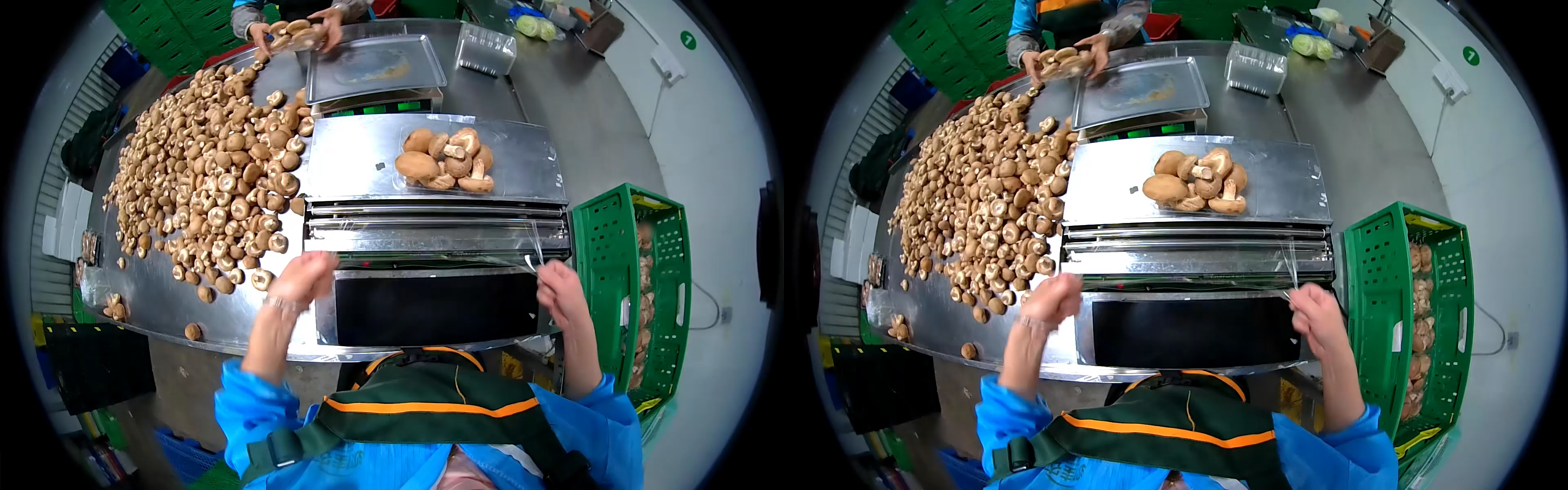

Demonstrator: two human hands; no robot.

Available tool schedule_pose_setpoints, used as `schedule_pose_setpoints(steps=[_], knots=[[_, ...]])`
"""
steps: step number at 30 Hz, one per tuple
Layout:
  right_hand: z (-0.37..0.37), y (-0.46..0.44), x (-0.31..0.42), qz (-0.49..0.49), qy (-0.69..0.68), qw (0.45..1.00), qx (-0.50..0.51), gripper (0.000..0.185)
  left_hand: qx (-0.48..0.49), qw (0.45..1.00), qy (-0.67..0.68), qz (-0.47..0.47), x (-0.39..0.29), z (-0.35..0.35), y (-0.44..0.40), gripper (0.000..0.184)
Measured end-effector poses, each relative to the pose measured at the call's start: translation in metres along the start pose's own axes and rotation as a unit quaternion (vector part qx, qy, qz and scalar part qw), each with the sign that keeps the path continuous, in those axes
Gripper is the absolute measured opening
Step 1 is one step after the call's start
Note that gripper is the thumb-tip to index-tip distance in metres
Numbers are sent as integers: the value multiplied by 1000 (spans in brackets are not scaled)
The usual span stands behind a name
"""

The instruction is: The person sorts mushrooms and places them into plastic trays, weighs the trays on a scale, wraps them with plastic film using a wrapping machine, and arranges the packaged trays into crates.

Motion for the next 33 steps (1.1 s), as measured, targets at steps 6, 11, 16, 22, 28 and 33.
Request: schedule_pose_setpoints(steps=[6,11,16,22,28,33], knots=[[-18,29,67,51,-482,738,468,32,386,842,355,-128,-43,-47,48,42],[-49,-114,220,276,-404,849,200,18,279,818,204,-460,-196,-84,-86,34],[-90,-244,145,341,686,642,0,31,100,765,-420,-479,-128,-102,-232,36],[-65,-208,112,46,202,954,216,47,285,924,-239,-81,-112,-97,-177,42],[-70,-148,110,-14,182,956,229,59,290,921,-249,-77,-108,-90,-112,64],[-64,-48,91,34,196,947,251,59,307,897,-285,-142,-80,-89,-26,60]])
Point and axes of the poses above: each hand's wrist, its own y-axis away from the middle knuckle, its own z-axis out of the back of the hand, x = y × z, the point moved 4 cm from there along -y, towards the middle knuckle, and after that the axes turned 6 degrees about y, right-handed, at the moved point
